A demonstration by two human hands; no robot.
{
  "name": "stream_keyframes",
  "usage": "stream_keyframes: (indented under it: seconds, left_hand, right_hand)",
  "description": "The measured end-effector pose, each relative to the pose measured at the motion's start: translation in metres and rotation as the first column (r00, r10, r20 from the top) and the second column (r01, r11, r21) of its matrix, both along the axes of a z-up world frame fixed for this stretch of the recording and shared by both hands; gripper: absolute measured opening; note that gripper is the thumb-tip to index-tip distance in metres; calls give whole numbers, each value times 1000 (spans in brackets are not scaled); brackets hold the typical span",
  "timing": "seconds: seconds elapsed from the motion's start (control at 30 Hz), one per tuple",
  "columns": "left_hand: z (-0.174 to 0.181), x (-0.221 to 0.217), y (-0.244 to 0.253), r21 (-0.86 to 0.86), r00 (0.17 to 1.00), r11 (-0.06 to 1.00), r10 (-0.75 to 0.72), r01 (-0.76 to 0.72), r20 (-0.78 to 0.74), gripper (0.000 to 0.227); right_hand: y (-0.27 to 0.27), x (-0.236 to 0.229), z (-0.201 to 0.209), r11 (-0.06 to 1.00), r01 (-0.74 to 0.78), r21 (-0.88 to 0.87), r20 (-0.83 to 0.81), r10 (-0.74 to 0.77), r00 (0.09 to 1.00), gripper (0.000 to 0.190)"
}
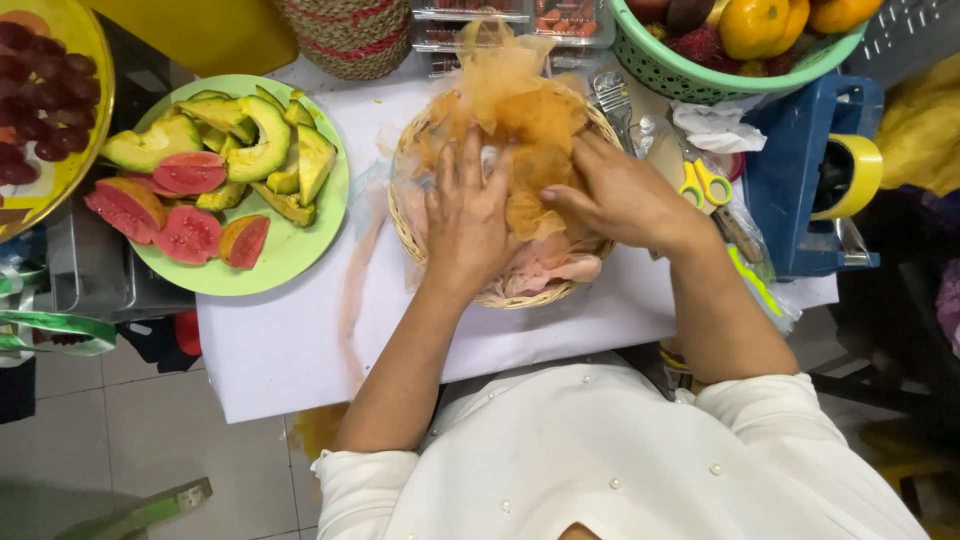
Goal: Cutting mesh fabric with scissors and arranging it inside a small woven basket
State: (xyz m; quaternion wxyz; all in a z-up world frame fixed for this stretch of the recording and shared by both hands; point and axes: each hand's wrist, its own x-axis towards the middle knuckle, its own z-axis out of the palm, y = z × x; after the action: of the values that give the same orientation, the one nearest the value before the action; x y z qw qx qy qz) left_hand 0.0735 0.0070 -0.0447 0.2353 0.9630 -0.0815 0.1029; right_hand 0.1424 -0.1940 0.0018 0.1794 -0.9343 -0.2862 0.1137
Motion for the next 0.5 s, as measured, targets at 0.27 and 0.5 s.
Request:
stream_keyframes:
  seconds: [0.27,0.5]
  left_hand:
    - [-11,7,-1,41,995,999,33,-30,-91,109]
    - [-14,9,1,65,999,997,33,-32,-20,96]
  right_hand:
    - [29,25,10,938,-168,304,398,36,917,53]
    - [64,55,-20,966,-251,58,220,233,947,65]
